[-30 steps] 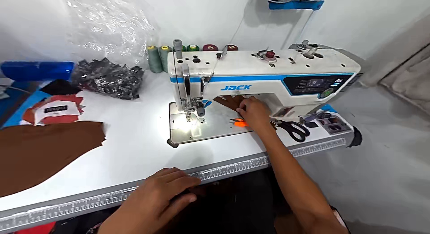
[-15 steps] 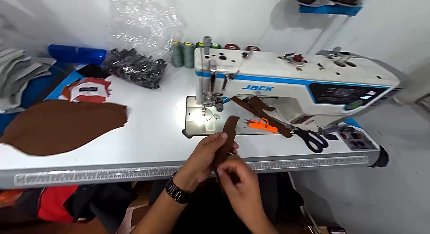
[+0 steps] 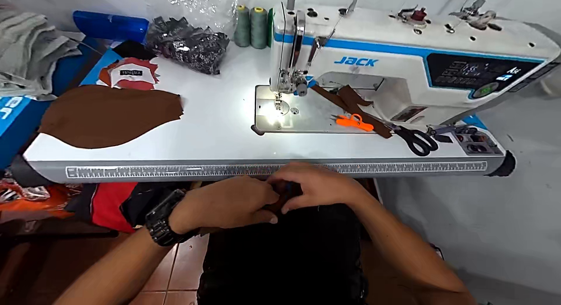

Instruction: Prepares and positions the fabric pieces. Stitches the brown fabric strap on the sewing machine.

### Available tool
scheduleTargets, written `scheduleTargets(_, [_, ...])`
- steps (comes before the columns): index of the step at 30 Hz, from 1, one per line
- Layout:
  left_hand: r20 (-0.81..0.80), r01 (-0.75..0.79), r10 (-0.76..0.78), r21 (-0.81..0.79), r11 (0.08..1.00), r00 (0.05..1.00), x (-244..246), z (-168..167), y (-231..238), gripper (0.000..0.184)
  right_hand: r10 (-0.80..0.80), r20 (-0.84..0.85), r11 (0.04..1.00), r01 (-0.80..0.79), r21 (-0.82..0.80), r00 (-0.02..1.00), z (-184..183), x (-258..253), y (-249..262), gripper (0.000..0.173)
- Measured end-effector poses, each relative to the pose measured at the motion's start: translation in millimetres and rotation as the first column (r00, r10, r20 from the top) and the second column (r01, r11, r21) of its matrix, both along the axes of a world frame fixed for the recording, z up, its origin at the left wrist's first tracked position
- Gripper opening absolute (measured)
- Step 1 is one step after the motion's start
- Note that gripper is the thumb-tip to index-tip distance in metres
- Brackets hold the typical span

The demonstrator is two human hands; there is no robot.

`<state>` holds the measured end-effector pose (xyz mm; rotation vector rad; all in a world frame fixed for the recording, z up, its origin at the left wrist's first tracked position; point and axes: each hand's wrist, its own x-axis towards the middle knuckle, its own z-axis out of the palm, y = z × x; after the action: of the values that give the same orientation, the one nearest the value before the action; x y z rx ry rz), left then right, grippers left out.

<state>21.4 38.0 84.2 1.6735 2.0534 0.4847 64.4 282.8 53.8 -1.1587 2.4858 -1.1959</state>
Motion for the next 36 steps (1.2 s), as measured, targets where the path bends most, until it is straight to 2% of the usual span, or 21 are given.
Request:
scheduleTargets(2, [0.074,-0.115,0.116,-0.028,0.993,0.990,2,7,-11,0.031,0.022,0.037,0.999,-0.021,-0.041,0.999,-6,7,-2,0.025])
scheduleTargets(4, [0.253,-0.232,0.219,0.025,0.972,0.942,1,8,-23,0.027,-0.023,0.049,0.992,0.029,-0.122,0.999,-9,17,3,0.012])
scheduleTargets(5, [0.376,-0.292,0.250,0.057,0.955,0.892,-2,8,-28,0.025,-0.059,0.056,0.987,0.066,-0.146,0.997,-9,20,6,0.010])
scheduleTargets(7, [0.632,-0.407,0.258,0.101,0.908,0.731,-4,7,-35,0.023,-0.104,0.111,0.977,0.123,-0.174,0.988,-9,27,10,0.010])
scheduleTargets(8, [0.712,-0.452,0.243,0.116,0.885,0.659,-4,5,-37,0.025,-0.109,0.152,0.973,0.137,-0.188,0.982,-10,30,10,0.013])
scheduleTargets(9, [0.744,-0.477,0.226,0.139,0.868,0.628,-4,4,-37,0.025,-0.106,0.192,0.966,0.147,-0.213,0.976,-10,32,8,0.015])
scheduleTargets(13, [0.707,-0.485,0.208,0.214,0.848,0.675,-7,6,-35,0.017,0.010,0.314,0.933,0.104,-0.345,0.949,-5,30,4,0.026])
scheduleTargets(15, [0.711,-0.454,0.171,0.228,0.861,0.682,-10,9,-35,0.016,0.044,0.382,0.886,0.141,-0.441,0.923,-6,28,2,0.024])
scheduleTargets(18, [0.739,-0.482,0.176,0.222,0.848,0.650,-14,9,-34,0.014,-0.020,0.494,0.848,0.276,-0.452,0.869,-4,27,4,0.011])
scheduleTargets(20, [0.749,-0.565,0.266,0.170,0.808,0.607,-15,8,-32,0.021,-0.110,0.488,0.870,0.321,-0.374,0.866,-2,24,10,0.028])
scheduleTargets(21, [0.736,-0.600,0.327,0.133,0.789,0.593,-17,6,-31,0.024,-0.181,0.446,0.885,0.343,-0.316,0.876,-1,21,13,0.028])
scheduleTargets(22, [0.710,-0.617,0.380,0.098,0.781,0.593,-20,4,-29,0.025,-0.248,0.387,0.893,0.364,-0.263,0.888,0,18,17,0.022])
scheduleTargets(23, [0.680,-0.624,0.421,0.070,0.778,0.600,-23,3,-28,0.021,-0.295,0.329,0.900,0.376,-0.221,0.897,1,14,21,0.014])
scheduleTargets(25, [0.633,-0.635,0.472,0.041,0.771,0.614,-33,2,-24,0.002,-0.312,0.248,0.922,0.356,-0.156,0.917,5,4,32,0.008])
scheduleTargets(29, [0.517,-0.671,0.577,-0.007,0.741,0.632,-74,4,-12,0.018,-0.321,0.225,0.941,0.337,-0.033,0.920,12,-42,51,0.014])
scheduleTargets(32, [0.242,-0.664,0.649,-0.026,0.747,0.721,-126,-15,3,0.025,-0.353,0.107,0.929,0.335,0.160,0.929,4,-98,64,0.023])
scheduleTargets(34, [-0.011,-0.663,0.663,0.018,0.749,0.749,-141,-23,13,0.025,-0.389,-0.059,0.865,0.386,0.321,0.919,0,-118,61,0.028])
scheduleTargets(36, [-0.210,-0.609,0.625,0.143,0.780,0.752,-137,-27,20,0.022,-0.396,-0.288,0.821,0.476,0.314,0.872,-6,-118,51,0.026])
